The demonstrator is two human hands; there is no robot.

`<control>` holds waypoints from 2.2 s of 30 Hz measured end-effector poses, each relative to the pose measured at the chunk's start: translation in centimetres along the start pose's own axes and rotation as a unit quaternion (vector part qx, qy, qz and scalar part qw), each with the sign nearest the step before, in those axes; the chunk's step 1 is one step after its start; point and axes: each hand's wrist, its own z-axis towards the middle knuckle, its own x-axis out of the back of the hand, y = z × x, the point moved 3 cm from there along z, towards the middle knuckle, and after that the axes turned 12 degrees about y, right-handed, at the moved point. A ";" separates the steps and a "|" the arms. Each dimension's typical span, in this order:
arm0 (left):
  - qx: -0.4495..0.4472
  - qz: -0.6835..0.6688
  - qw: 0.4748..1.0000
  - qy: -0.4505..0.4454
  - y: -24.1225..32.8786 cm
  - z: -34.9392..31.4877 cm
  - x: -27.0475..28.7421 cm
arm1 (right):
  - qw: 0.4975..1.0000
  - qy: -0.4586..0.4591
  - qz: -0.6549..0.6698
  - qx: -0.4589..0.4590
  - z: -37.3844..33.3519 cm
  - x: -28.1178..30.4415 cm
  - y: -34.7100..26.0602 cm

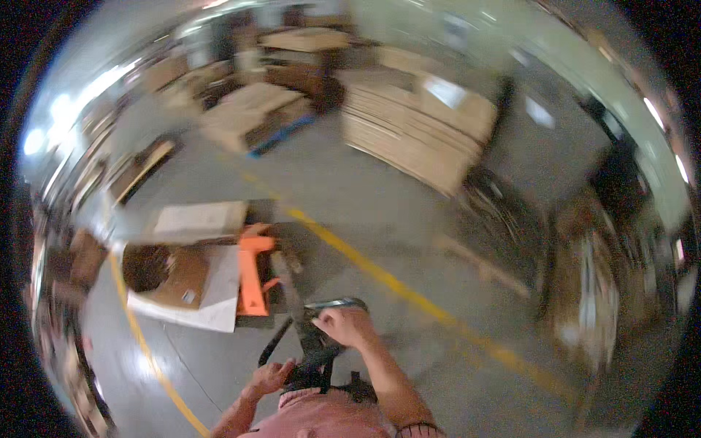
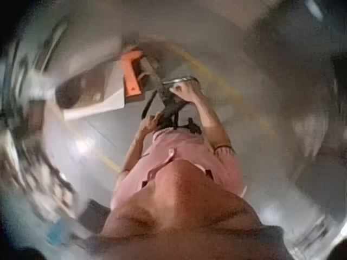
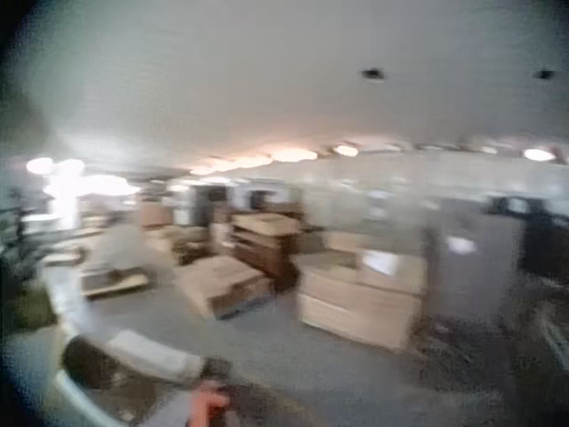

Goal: The person pulls an empty pallet jack across a factory floor, positions it under a pallet loaded with wooden furniture components, and سپس moves the pallet jack to a different location before releasing it. After releasing the pallet jack, the person uses their hands to arrange and group several wooden cabinet door panels on top of other wooden components.

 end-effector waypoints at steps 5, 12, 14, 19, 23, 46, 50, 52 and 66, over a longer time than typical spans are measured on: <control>-0.217 0.014 0.973 0.077 -2.9 -7.8 -7.9 | 0.994 -0.046 -0.046 -0.087 -13.7 -1.3 -0.2; 0.015 0.005 0.999 0.035 -7.3 -18.7 -12.3 | 0.985 0.054 -0.140 -0.082 -30.4 -2.7 -7.2; 0.010 -0.030 0.999 0.029 -10.0 -23.0 -13.2 | 0.969 0.197 -0.140 -0.040 -35.6 -4.0 -9.6; -0.158 0.109 0.977 0.095 -14.4 -32.0 -14.3 | 0.990 0.008 -0.125 -0.069 -43.9 -7.5 -15.8; -0.176 0.127 0.973 0.078 -16.6 -38.3 -15.0 | 0.986 0.004 -0.159 -0.048 -51.1 -8.4 -20.0; -0.157 0.074 0.985 -0.003 -30.8 -82.2 -21.1 | 0.975 -0.158 -0.107 -0.119 -91.6 -15.8 -47.2; -0.146 0.024 0.989 -0.005 -33.5 -86.0 -16.6 | 0.966 -0.198 -0.131 -0.100 -93.0 -15.2 -53.9; -0.160 -0.001 0.987 0.005 -35.3 -87.7 -13.1 | 0.968 -0.203 -0.103 -0.107 -93.3 -15.2 -58.0; -0.137 -0.472 0.807 0.326 -41.4 -88.1 -1.2 | 0.961 0.272 -0.019 0.048 -91.8 -12.0 -70.6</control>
